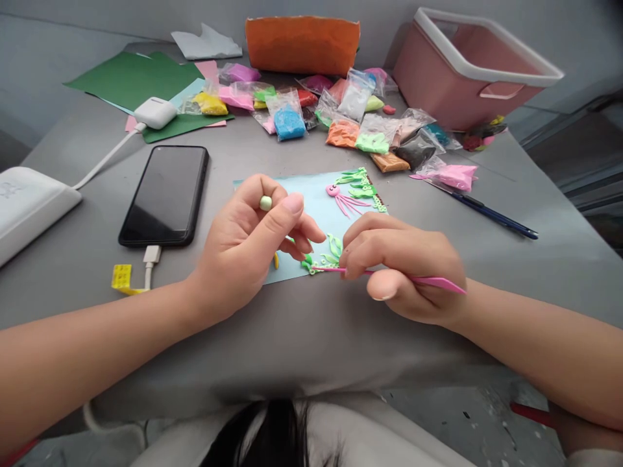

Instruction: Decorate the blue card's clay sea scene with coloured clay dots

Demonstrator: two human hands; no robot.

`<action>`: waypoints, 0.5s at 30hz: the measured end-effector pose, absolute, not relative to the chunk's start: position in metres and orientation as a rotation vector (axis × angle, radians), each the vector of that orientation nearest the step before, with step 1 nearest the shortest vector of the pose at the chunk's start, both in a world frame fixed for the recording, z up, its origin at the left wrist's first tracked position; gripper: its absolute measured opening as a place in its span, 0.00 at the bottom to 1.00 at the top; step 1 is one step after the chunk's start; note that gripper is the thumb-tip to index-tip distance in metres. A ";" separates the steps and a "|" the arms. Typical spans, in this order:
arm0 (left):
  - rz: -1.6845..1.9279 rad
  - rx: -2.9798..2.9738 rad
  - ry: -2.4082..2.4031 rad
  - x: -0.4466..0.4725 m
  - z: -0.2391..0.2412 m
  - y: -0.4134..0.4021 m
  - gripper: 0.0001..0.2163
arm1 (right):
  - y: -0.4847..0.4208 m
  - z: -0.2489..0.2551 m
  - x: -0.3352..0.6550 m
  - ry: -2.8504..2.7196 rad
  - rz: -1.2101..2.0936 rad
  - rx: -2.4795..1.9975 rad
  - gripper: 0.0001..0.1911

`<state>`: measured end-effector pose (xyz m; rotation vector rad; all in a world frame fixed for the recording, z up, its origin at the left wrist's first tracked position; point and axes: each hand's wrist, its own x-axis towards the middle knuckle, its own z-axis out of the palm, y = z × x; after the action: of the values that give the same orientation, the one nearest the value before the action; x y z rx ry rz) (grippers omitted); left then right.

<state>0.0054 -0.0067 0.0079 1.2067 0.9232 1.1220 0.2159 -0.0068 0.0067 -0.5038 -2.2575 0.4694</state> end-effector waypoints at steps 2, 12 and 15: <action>1.102 1.202 0.891 0.005 0.007 -0.006 0.13 | -0.005 0.003 0.215 -2.264 0.490 -0.493 0.19; 1.100 1.621 0.965 0.005 0.006 -0.016 0.09 | -0.002 -0.005 0.214 -2.310 0.511 -0.474 0.15; 1.041 1.655 1.014 0.006 0.006 -0.015 0.09 | -0.002 -0.005 0.214 -2.317 0.525 -0.468 0.15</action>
<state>0.0064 -0.0151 0.0065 1.6553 1.0144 1.0412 0.2144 -0.0024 -0.0051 -0.4683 -2.3172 0.5249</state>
